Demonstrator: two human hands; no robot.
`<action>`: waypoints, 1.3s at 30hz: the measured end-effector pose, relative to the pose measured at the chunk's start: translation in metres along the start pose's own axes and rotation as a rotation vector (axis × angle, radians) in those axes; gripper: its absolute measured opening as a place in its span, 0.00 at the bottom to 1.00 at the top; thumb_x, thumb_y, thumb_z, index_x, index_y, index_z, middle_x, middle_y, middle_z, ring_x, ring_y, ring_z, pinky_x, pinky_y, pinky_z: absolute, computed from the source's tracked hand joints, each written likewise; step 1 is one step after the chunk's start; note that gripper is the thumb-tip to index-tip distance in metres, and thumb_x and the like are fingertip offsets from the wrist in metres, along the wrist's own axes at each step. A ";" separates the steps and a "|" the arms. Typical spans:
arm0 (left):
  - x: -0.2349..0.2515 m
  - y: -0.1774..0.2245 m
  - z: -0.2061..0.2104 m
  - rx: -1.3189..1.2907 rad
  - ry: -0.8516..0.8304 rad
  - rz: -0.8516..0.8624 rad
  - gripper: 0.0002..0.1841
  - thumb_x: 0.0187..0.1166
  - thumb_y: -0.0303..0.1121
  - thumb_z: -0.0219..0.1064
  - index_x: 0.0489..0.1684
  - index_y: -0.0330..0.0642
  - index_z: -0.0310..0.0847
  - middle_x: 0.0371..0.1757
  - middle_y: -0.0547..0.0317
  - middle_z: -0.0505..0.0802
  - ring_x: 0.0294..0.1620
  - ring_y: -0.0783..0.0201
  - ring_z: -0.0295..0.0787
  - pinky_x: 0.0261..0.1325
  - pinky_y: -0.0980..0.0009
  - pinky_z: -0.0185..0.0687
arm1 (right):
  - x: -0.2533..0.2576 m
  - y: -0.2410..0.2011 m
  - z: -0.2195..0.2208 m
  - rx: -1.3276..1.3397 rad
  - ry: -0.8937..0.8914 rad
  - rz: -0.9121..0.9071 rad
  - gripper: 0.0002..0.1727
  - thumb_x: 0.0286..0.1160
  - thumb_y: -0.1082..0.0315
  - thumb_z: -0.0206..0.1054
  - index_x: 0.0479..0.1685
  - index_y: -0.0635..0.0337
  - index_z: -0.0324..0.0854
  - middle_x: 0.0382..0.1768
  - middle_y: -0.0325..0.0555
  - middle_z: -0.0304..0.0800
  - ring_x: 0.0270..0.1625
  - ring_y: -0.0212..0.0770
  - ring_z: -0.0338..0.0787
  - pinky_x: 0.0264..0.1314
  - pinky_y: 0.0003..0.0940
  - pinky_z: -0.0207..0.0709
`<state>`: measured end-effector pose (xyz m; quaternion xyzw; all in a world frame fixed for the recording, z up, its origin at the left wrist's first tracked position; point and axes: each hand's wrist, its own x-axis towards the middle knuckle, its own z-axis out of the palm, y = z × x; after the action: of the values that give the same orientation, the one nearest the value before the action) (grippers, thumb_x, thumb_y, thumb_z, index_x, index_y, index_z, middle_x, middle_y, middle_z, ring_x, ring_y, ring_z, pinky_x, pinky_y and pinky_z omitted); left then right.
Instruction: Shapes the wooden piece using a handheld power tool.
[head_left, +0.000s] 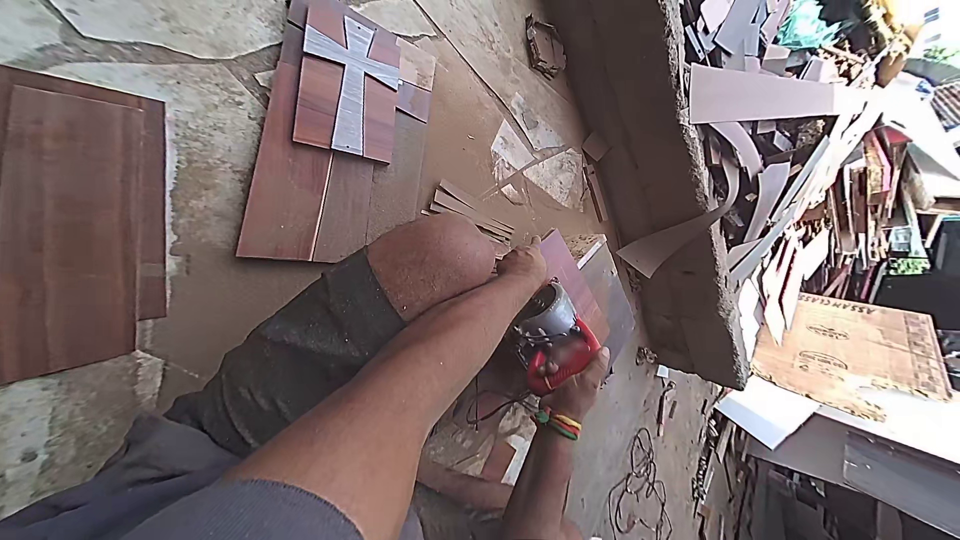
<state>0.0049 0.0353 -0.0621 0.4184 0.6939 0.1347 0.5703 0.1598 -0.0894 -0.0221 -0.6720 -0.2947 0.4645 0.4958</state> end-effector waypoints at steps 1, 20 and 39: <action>0.000 0.000 0.000 0.003 -0.004 0.001 0.38 0.84 0.30 0.56 0.98 0.61 0.47 0.78 0.37 0.82 0.76 0.38 0.81 0.68 0.35 0.80 | 0.000 0.000 0.000 0.001 0.004 0.002 0.40 0.90 0.32 0.26 0.32 0.53 0.73 0.09 0.34 0.74 0.07 0.33 0.77 0.08 0.31 0.76; 0.002 0.001 -0.002 0.055 -0.027 0.020 0.42 0.80 0.30 0.64 0.98 0.56 0.49 0.78 0.36 0.81 0.76 0.36 0.81 0.68 0.35 0.80 | 0.011 -0.007 0.002 -0.019 0.029 0.024 0.39 0.91 0.33 0.27 0.33 0.52 0.73 0.09 0.35 0.74 0.08 0.34 0.77 0.08 0.33 0.76; 0.002 0.001 -0.001 0.074 -0.017 0.039 0.41 0.80 0.29 0.63 0.97 0.53 0.49 0.77 0.36 0.82 0.75 0.38 0.82 0.70 0.36 0.80 | 0.023 -0.010 0.001 -0.006 -0.015 0.022 0.40 0.89 0.31 0.25 0.33 0.52 0.72 0.09 0.34 0.74 0.08 0.34 0.77 0.09 0.33 0.76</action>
<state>0.0046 0.0375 -0.0628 0.4536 0.6852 0.1164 0.5578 0.1687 -0.0660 -0.0207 -0.6731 -0.2927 0.4741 0.4864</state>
